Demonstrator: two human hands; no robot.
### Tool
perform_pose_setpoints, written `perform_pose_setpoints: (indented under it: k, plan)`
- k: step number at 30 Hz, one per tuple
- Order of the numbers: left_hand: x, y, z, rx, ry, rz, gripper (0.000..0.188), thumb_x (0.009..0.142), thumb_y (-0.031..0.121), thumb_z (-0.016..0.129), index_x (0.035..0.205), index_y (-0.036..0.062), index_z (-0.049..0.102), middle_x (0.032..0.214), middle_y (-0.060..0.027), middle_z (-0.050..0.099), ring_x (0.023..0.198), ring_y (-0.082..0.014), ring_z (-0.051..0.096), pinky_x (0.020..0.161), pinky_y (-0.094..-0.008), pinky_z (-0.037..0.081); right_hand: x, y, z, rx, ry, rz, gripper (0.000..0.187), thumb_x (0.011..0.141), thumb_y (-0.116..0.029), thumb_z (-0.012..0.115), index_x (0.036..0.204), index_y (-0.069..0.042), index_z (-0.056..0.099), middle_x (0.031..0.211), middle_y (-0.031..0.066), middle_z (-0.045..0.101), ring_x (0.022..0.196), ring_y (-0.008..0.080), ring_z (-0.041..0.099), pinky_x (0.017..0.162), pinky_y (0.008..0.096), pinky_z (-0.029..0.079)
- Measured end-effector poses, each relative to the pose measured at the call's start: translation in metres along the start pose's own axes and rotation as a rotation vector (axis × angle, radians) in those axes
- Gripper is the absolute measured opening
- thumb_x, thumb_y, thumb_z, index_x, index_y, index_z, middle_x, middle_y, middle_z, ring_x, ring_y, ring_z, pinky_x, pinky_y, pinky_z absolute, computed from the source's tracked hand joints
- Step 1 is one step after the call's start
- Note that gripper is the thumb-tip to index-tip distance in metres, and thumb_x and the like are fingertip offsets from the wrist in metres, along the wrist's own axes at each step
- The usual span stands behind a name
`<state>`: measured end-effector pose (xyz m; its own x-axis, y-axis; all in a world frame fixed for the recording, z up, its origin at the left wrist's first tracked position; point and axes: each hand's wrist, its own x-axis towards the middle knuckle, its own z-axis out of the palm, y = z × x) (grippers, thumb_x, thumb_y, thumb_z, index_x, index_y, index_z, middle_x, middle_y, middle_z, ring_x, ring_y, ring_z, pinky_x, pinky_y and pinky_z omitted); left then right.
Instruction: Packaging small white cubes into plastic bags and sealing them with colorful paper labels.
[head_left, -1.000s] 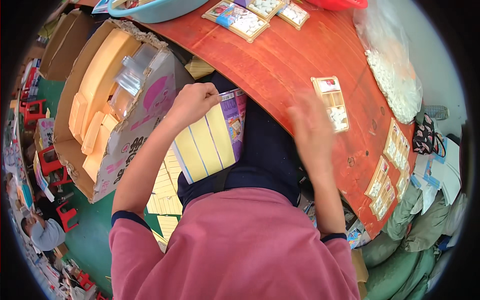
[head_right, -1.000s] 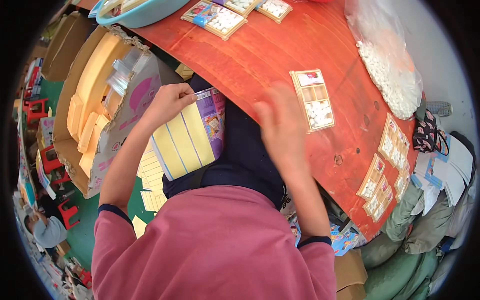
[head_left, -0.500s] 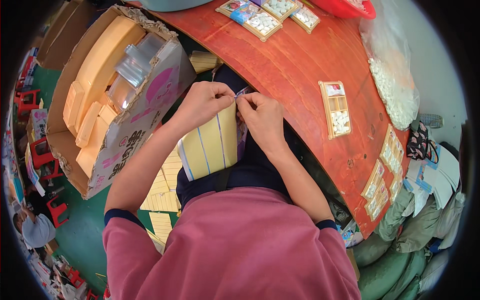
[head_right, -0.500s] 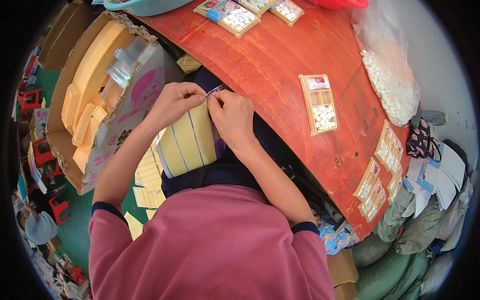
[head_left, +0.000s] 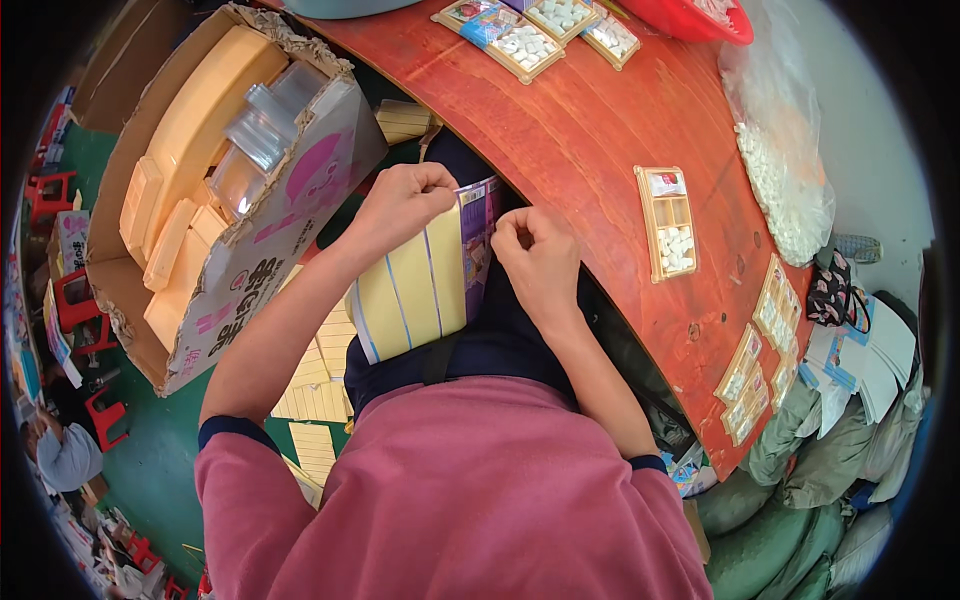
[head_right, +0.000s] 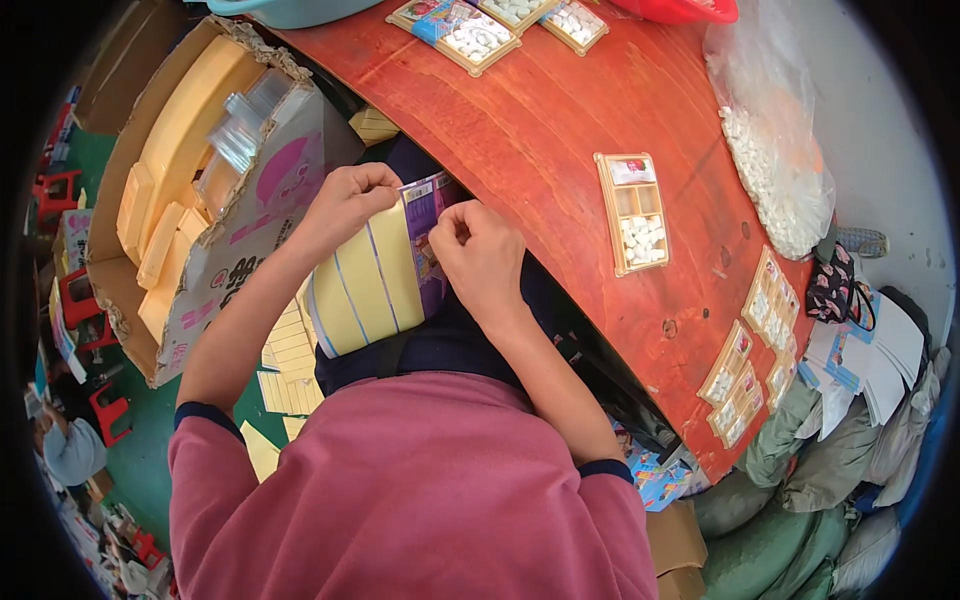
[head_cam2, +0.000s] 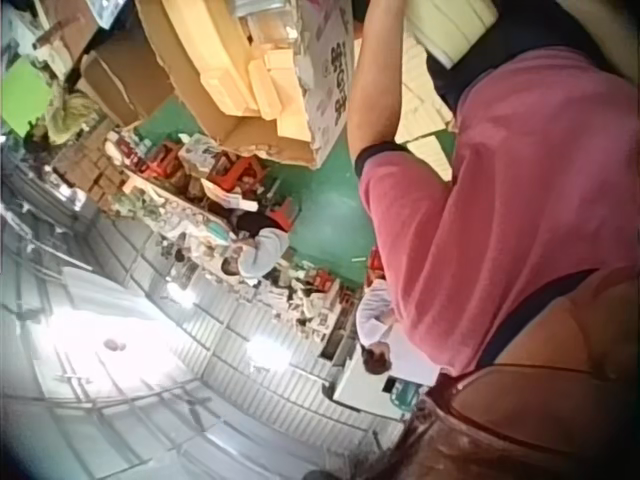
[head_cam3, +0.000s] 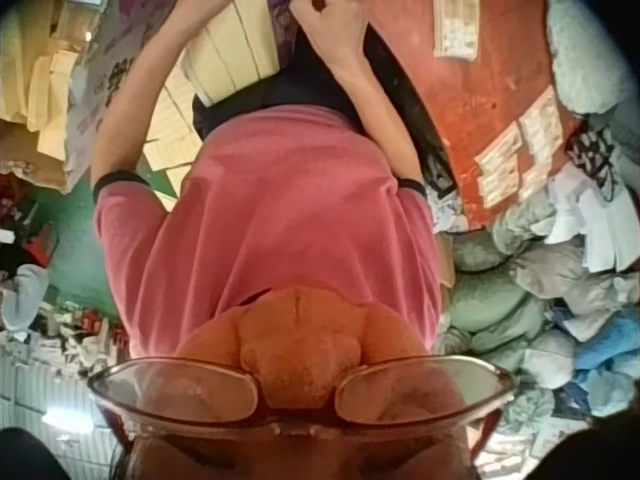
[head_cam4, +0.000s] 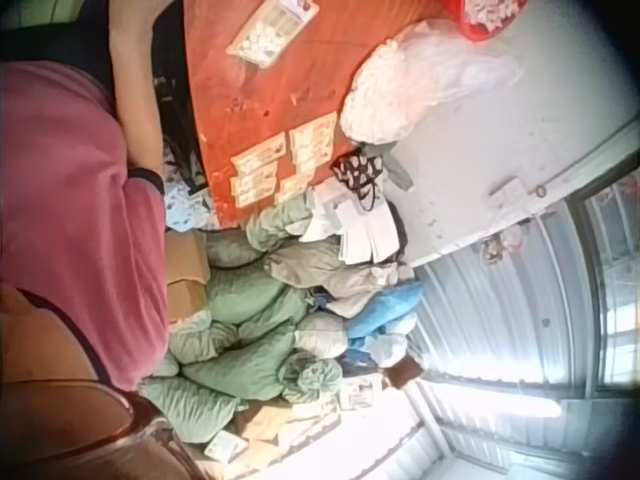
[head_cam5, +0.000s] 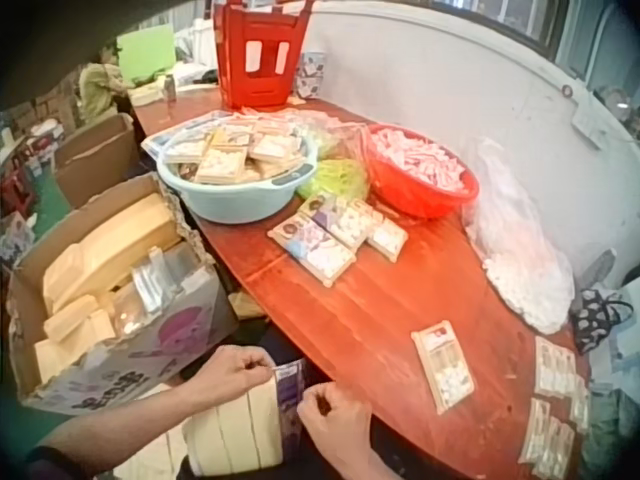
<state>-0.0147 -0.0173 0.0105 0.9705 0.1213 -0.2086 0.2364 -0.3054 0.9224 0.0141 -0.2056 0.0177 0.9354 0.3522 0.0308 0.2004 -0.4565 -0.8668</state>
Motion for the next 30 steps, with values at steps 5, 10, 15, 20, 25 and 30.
perform_pose_setpoints:
  k: [5, 10, 15, 20, 25, 30]
  plan:
    - [0.000, 0.008, -0.001, -0.433, -0.158, -0.255, 0.013, 0.080, 0.015, 0.060, 0.081, 0.0018, 0.064, 0.072, 0.0013, 0.060, 0.063, -0.0040, 0.054, 0.059, -0.0201, 0.043, 0.018, 0.001, 0.002, -0.143, 0.096, -0.588, 0.017, 0.078, 0.002, 0.059, 0.095, 0.000, 0.062, 0.103, 0.0176, 0.062, 0.086, 0.0283, 0.064, 0.073, 0.0338, 0.052]
    - [0.007, 0.002, 0.004, -0.602, -0.229, -0.349, 0.015, 0.081, 0.016, 0.061, 0.082, 0.0017, 0.065, 0.073, 0.0004, 0.062, 0.062, -0.0064, 0.055, 0.059, -0.0211, 0.043, 0.021, 0.019, 0.006, -0.172, 0.096, -0.693, 0.015, 0.076, 0.000, 0.060, 0.092, -0.002, 0.059, 0.111, 0.0181, 0.059, 0.096, 0.0312, 0.061, 0.079, 0.0358, 0.052]
    - [0.002, -0.019, -0.020, 0.107, -0.023, -0.060, 0.015, 0.083, 0.016, 0.060, 0.085, 0.0019, 0.064, 0.075, -0.0040, 0.062, 0.066, -0.0127, 0.059, 0.060, -0.0251, 0.045, -0.021, 0.016, -0.056, -0.216, -0.126, -0.826, 0.012, 0.072, -0.002, 0.067, 0.081, -0.004, 0.060, 0.092, 0.0103, 0.066, 0.080, 0.0258, 0.065, 0.067, 0.0334, 0.052]
    - [0.001, 0.000, -0.004, 0.753, 0.147, 0.348, 0.012, 0.079, 0.013, 0.058, 0.077, 0.0017, 0.063, 0.074, -0.0107, 0.061, 0.068, -0.0253, 0.061, 0.061, -0.0331, 0.047, -0.052, -0.003, -0.155, -0.069, -0.184, -0.674, 0.014, 0.071, 0.001, 0.069, 0.082, -0.004, 0.061, 0.074, 0.0055, 0.064, 0.066, 0.0213, 0.065, 0.055, 0.0311, 0.051]
    - [-0.002, -0.006, -0.004, 1.248, 0.234, 0.469, 0.008, 0.074, 0.006, 0.053, 0.066, 0.0053, 0.052, 0.070, -0.0096, 0.052, 0.069, -0.0269, 0.057, 0.060, -0.0394, 0.047, -0.048, -0.021, -0.183, 0.002, -0.127, -0.729, 0.012, 0.071, -0.001, 0.069, 0.080, -0.004, 0.062, 0.078, 0.0081, 0.065, 0.067, 0.0211, 0.064, 0.057, 0.0317, 0.051]
    - [-0.016, 0.068, -0.001, 0.615, 0.388, 0.372, 0.015, 0.079, 0.001, 0.059, 0.093, 0.0039, 0.061, 0.084, -0.0120, 0.059, 0.077, -0.0286, 0.059, 0.068, -0.0345, 0.048, -0.058, -0.025, -0.165, -0.173, -0.196, -0.941, 0.009, 0.066, -0.008, 0.063, 0.074, -0.006, 0.062, 0.072, 0.0069, 0.061, 0.056, 0.0200, 0.059, 0.047, 0.0288, 0.046]
